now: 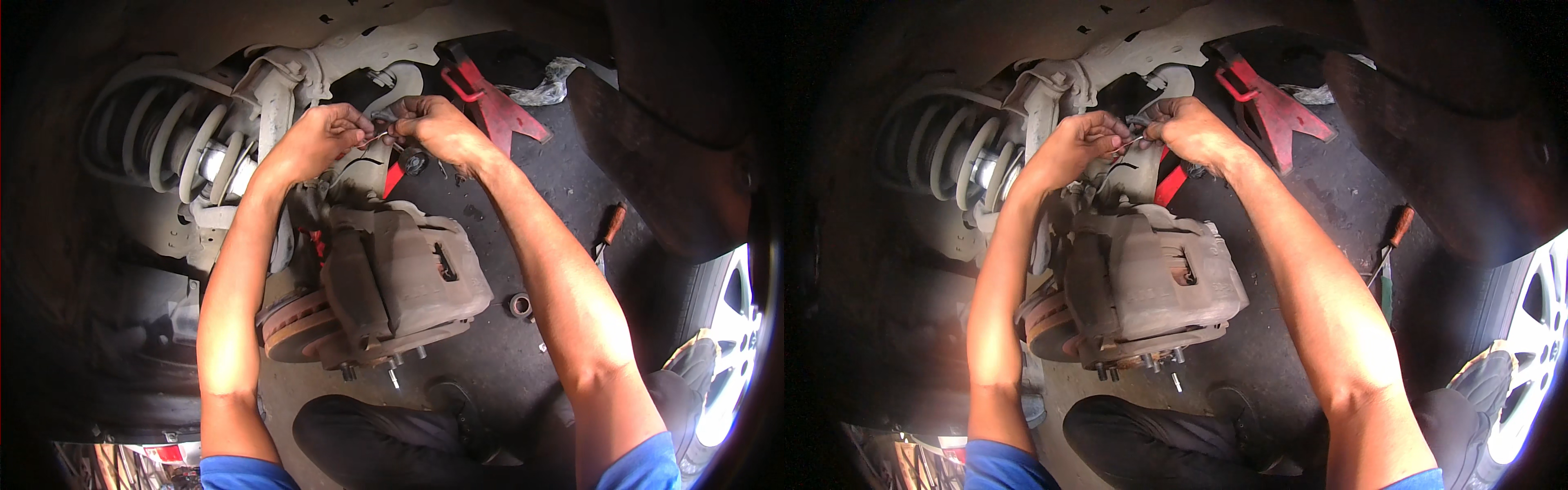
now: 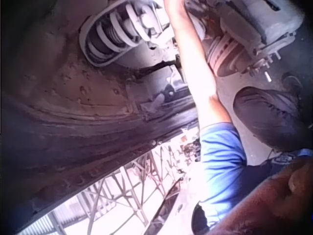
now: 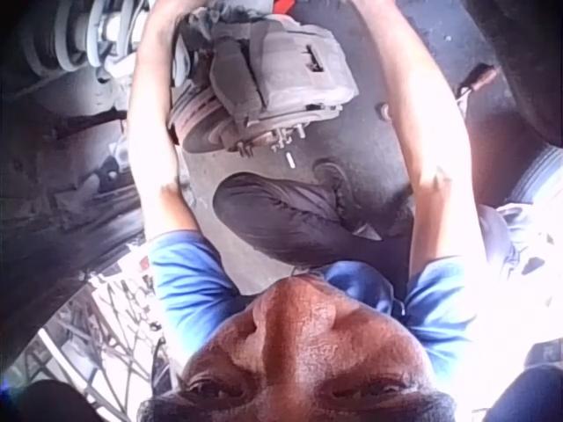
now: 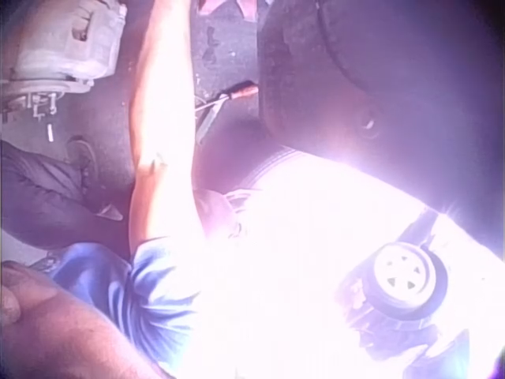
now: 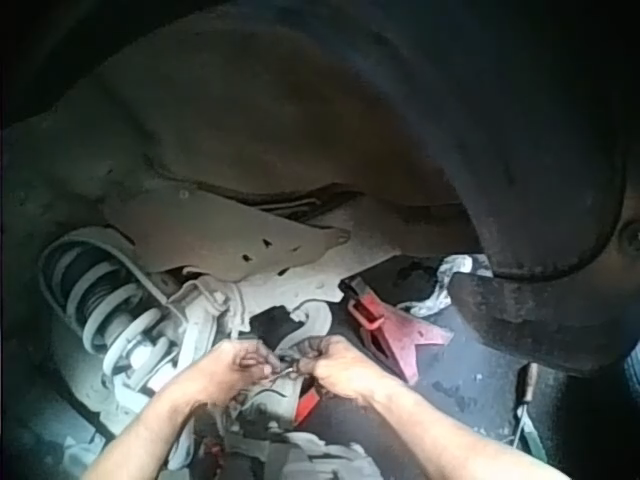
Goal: Inspecting and repairing the brake sensor wiring and associated components on a vehicle.
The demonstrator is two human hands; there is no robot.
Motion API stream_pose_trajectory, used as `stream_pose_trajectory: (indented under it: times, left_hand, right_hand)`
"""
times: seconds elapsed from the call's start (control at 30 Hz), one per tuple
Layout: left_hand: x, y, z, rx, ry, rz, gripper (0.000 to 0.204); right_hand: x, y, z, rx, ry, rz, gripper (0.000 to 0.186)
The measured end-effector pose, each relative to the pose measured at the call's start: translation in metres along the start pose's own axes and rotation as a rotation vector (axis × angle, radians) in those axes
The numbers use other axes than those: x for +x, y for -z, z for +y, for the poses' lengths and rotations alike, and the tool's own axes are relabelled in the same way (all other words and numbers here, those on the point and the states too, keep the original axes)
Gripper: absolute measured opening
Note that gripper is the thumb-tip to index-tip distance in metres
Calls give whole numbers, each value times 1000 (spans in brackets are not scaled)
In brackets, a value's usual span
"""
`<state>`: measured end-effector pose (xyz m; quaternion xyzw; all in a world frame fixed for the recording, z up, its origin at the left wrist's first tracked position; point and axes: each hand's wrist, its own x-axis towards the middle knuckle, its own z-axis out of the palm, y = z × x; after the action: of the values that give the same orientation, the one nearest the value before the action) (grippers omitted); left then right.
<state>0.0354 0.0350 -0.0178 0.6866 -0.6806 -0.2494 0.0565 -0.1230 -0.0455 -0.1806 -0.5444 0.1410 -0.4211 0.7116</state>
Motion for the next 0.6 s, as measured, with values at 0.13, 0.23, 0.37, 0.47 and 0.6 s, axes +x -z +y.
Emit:
stream_pose_trajectory:
  times: [0.13,0.23,0.37,0.47,0.6]
  left_hand:
    - [1,2,5,-129,54,-99,23]
    - [3,3,6,-167,119,-105,24]
    - [5,4,5,-74,137,-78,24]
    - [7,2,8,-25,181,-41,23]
    - [6,1,8,-27,193,-25,23]
  right_hand:
    - [-6,-1,-9,-67,40,-11,20]
    - [-9,0,-13,-200,68,-6,20]
    - [-21,-9,-8,-420,221,324,26]
    - [-31,-8,-15,-408,76,388,26]
    - [-40,-21,-25,-32,-170,166,31]
